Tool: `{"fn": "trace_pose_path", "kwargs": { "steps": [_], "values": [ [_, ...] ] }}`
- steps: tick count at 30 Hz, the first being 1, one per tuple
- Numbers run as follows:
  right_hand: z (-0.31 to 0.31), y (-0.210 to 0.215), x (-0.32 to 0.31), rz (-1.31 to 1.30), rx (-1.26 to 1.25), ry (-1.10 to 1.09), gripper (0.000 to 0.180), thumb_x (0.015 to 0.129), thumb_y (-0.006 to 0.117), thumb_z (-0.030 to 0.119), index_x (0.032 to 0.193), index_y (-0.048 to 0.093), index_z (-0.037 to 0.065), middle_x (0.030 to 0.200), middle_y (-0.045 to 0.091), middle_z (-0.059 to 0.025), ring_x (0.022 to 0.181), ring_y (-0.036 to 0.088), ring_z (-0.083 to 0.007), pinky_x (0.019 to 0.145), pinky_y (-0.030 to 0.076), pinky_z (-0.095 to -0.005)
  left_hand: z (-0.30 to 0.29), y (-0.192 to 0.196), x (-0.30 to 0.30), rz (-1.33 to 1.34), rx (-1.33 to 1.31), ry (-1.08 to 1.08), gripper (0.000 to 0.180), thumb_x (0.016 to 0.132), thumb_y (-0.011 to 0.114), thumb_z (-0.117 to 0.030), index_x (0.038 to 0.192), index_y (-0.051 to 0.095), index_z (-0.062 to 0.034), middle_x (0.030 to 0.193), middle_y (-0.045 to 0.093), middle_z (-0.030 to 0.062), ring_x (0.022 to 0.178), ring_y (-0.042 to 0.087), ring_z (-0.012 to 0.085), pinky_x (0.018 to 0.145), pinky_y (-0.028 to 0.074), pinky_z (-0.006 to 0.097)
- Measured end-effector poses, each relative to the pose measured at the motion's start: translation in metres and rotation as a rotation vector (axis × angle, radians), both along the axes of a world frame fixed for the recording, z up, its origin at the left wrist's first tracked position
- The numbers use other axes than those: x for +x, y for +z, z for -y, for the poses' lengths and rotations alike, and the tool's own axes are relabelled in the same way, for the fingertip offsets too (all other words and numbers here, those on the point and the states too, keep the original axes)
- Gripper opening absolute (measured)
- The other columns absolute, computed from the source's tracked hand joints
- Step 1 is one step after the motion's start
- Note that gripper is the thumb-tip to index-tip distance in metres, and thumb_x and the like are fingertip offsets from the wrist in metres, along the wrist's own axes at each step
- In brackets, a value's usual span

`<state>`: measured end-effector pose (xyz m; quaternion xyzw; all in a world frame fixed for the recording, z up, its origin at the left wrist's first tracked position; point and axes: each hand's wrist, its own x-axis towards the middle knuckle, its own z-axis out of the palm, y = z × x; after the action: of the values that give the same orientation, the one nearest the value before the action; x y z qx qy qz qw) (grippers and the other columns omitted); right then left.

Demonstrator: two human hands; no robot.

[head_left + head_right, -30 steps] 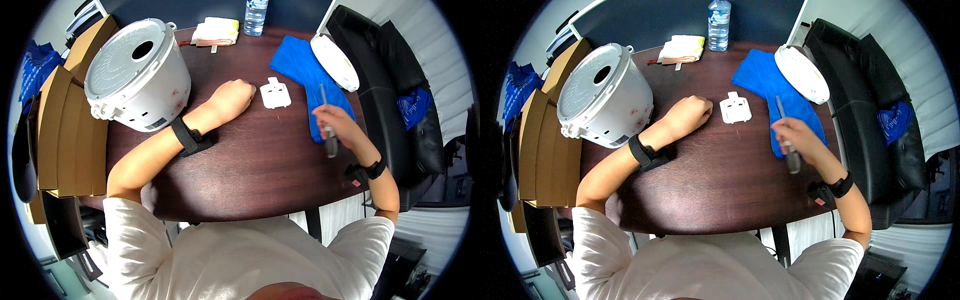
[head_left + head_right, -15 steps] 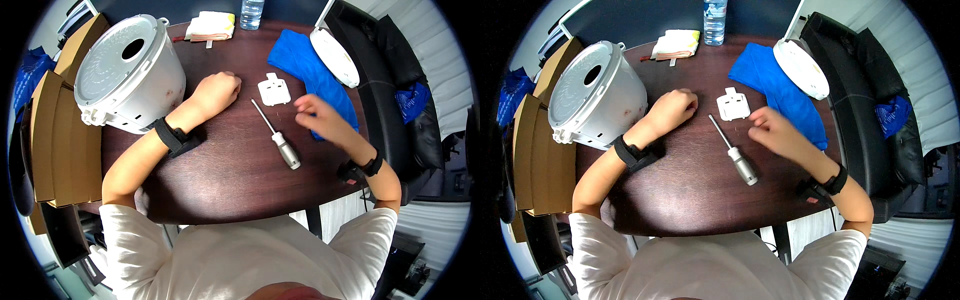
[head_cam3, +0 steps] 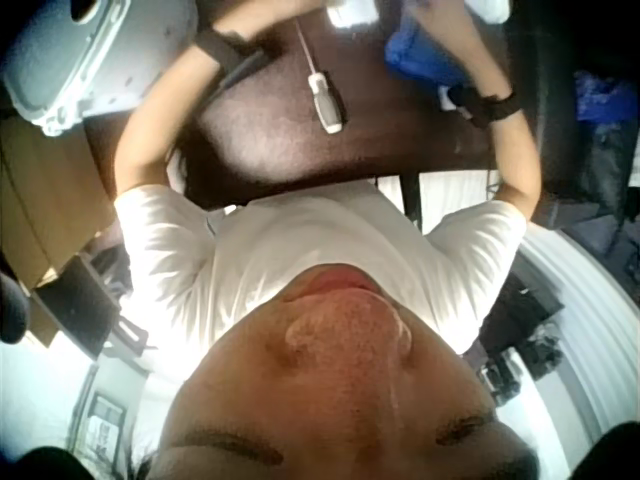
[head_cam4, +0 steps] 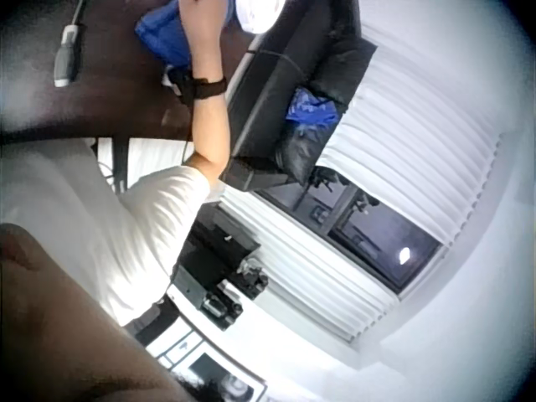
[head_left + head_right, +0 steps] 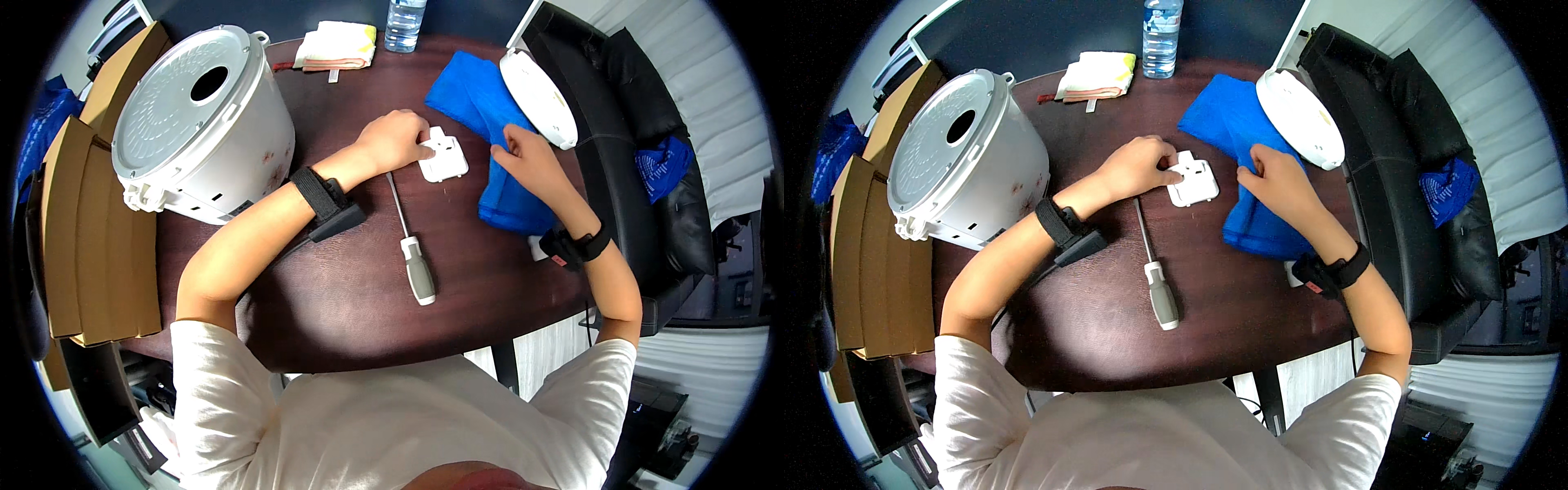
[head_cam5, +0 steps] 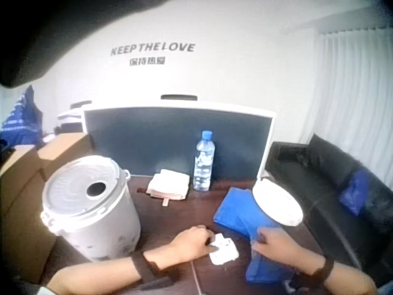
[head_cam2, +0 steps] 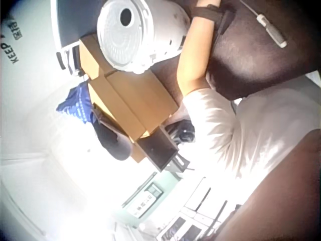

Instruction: The person uses a screwdriver to remove screws from a white rice cooker, detaching the lid and a small white plastic component. They wipe the component with a blue cloth and continue unscrewing parts of the cooker's base.

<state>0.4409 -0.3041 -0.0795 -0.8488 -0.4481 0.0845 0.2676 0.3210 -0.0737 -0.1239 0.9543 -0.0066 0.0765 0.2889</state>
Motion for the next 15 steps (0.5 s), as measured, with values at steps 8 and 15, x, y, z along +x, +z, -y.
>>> {"fn": "trace_pose_path", "kwargs": {
  "steps": [8,15],
  "values": [
    [-0.03,0.01,-0.022,-0.254,0.226,0.028,0.023,0.086,0.065,0.018,0.077,0.052,0.002,0.065,0.048,-0.0019,0.06,0.046,-0.0105,0.055,0.038,-0.0281,-0.01,0.028,-0.021,-0.201,-0.534,0.035,0.019,0.089,0.067,-0.015,0.102,0.061,-0.0016,0.073,0.062,0.0012,0.065,0.057,0.006,0.054,0.046,0.021],
    [-0.06,-0.003,-0.042,-0.288,0.297,0.127,0.013,0.088,0.065,0.016,0.092,0.061,0.004,0.084,0.061,-0.0051,0.074,0.057,-0.0122,0.065,0.045,-0.0265,-0.012,0.014,-0.028,-0.083,-0.799,-0.086,0.015,0.095,0.055,-0.006,0.108,0.058,0.0008,0.092,0.064,0.0026,0.082,0.06,0.0064,0.071,0.05,0.023]
  ]
}}
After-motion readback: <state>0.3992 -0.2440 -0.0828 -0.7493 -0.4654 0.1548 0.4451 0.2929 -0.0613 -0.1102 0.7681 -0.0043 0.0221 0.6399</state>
